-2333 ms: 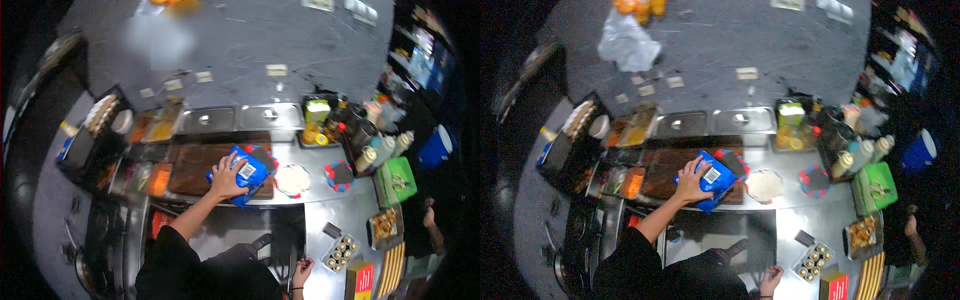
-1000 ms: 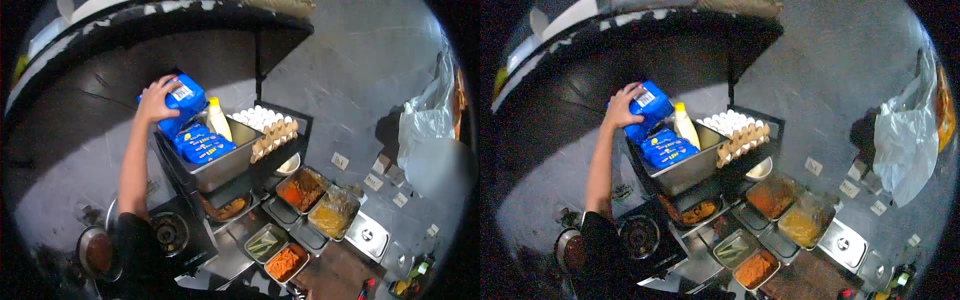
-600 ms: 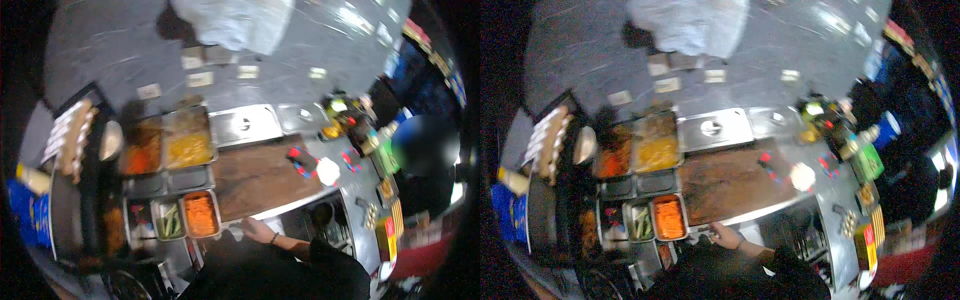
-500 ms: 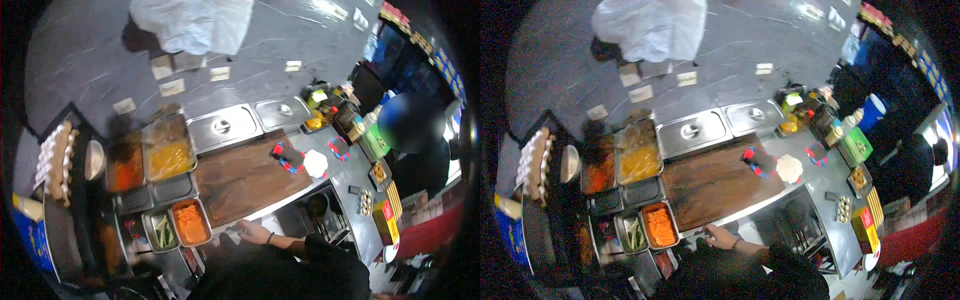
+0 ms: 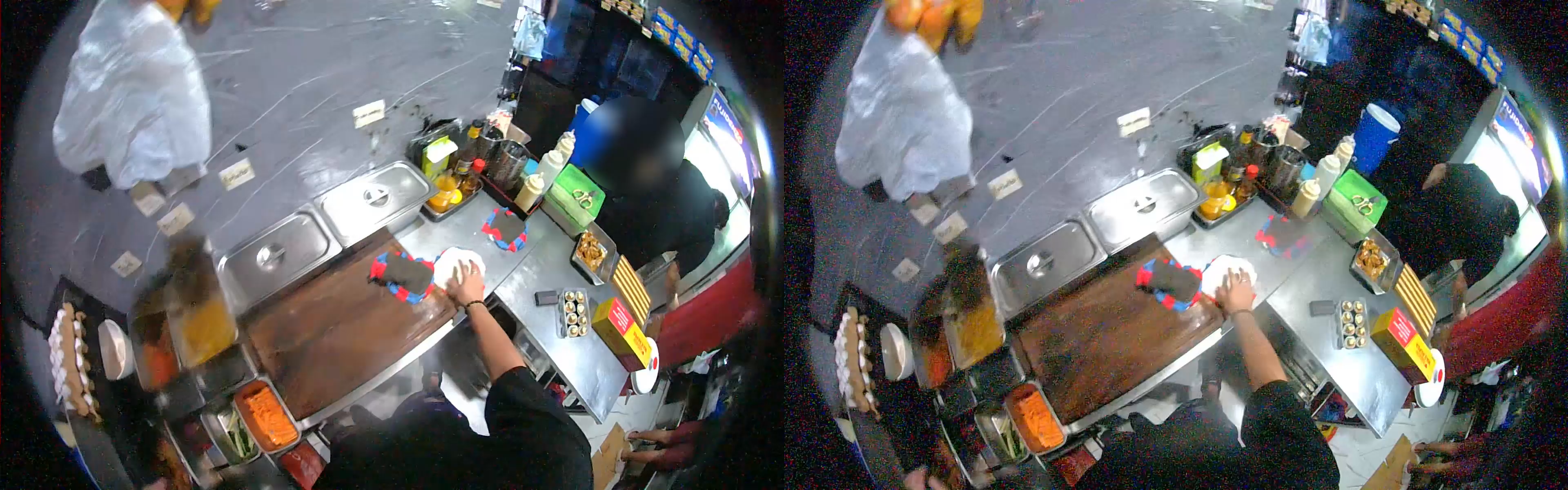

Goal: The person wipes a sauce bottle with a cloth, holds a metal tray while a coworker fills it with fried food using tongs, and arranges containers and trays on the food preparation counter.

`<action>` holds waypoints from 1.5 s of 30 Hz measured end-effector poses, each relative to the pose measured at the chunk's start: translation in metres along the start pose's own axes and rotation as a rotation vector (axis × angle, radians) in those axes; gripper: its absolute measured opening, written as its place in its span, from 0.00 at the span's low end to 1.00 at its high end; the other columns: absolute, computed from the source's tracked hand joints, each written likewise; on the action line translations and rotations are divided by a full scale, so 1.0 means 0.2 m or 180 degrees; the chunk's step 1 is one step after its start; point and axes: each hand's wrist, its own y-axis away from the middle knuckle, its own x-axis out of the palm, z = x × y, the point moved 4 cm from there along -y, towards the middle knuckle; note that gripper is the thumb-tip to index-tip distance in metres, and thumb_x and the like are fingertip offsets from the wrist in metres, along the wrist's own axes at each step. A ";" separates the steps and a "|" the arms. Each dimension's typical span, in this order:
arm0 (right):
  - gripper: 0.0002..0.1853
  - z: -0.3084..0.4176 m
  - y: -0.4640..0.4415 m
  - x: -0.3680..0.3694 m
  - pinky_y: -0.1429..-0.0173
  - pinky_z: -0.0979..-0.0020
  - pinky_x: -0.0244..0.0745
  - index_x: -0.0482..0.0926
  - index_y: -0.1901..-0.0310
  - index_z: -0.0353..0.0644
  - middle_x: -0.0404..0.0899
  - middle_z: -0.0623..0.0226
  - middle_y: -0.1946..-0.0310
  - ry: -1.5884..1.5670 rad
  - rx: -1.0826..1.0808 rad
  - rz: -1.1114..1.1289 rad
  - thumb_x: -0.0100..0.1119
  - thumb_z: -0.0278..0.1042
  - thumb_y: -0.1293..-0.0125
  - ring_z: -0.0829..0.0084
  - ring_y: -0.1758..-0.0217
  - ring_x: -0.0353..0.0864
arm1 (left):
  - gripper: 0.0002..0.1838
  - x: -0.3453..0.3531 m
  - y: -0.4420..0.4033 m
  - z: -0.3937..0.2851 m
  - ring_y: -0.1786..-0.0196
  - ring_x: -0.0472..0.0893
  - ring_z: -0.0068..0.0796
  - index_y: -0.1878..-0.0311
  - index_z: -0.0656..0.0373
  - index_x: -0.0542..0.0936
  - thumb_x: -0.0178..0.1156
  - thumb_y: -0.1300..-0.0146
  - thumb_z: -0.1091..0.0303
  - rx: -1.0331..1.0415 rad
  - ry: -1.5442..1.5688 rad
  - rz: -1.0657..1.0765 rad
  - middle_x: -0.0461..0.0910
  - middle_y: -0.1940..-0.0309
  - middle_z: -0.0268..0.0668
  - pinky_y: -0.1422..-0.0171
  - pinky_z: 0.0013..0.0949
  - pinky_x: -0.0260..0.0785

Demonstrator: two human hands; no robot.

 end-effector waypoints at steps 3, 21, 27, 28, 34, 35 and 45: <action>0.28 -0.03 -0.06 0.11 0.39 0.51 0.58 0.73 0.46 0.59 0.66 0.45 0.44 0.0508 0.0041 0.0595 0.56 0.57 0.49 0.49 0.39 0.62 | 0.13 0.73 0.10 -0.56 0.64 0.77 0.35 0.54 0.60 0.77 0.50 0.35 0.63 0.0023 -0.0402 0.2161 0.78 0.66 0.39 0.57 0.34 0.70; 0.24 0.16 -0.49 0.36 0.30 0.49 0.40 0.63 0.37 0.60 0.52 0.55 0.34 -0.0756 -0.0979 0.0754 0.44 0.45 0.36 0.50 0.31 0.48 | 0.15 1.50 1.09 -1.43 0.63 0.79 0.39 0.57 0.61 0.78 0.56 0.39 0.60 -0.0909 0.0133 0.3168 0.80 0.67 0.45 0.57 0.36 0.70; 0.25 0.15 -0.50 0.35 0.31 0.58 0.47 0.68 0.42 0.52 0.63 0.67 0.38 -0.1123 -0.3393 0.1201 0.53 0.37 0.45 0.63 0.32 0.55 | 0.09 1.73 1.02 -1.56 0.62 0.79 0.45 0.61 0.60 0.78 0.58 0.46 0.69 -0.1103 0.0153 0.3548 0.80 0.66 0.44 0.56 0.39 0.70; 0.25 0.08 -0.49 0.25 0.31 0.59 0.47 0.70 0.44 0.51 0.65 0.69 0.40 -0.1939 -0.3096 0.1614 0.54 0.36 0.47 0.66 0.32 0.55 | 0.09 1.74 0.98 -1.60 0.61 0.79 0.44 0.61 0.59 0.78 0.58 0.46 0.69 -0.1106 0.0185 0.3623 0.80 0.65 0.43 0.55 0.39 0.70; 0.26 -0.39 -0.36 -0.17 0.31 0.55 0.48 0.67 0.42 0.56 0.61 0.67 0.38 -0.1133 -0.4079 0.1933 0.51 0.44 0.46 0.63 0.34 0.57 | 0.10 1.93 0.93 -1.56 0.57 0.78 0.43 0.59 0.54 0.79 0.56 0.45 0.69 -0.0880 0.0318 0.3833 0.79 0.61 0.42 0.53 0.39 0.68; 0.27 -0.26 -0.48 -0.34 0.34 0.54 0.51 0.67 0.42 0.56 0.61 0.63 0.38 -0.0839 -0.3740 0.2273 0.53 0.46 0.46 0.61 0.33 0.56 | 0.11 1.98 0.91 -1.58 0.57 0.77 0.42 0.58 0.53 0.79 0.56 0.45 0.68 -0.0741 0.0419 0.3818 0.79 0.60 0.42 0.53 0.40 0.68; 0.34 0.23 -0.63 0.37 0.28 0.52 0.34 0.59 0.35 0.59 0.48 0.59 0.31 -0.0665 -0.2096 0.1875 0.54 0.52 0.46 0.52 0.28 0.40 | 0.25 2.74 0.95 -1.78 0.39 0.65 0.44 0.42 0.50 0.68 0.54 0.42 0.52 0.0953 -0.0310 0.3033 0.65 0.40 0.42 0.41 0.53 0.55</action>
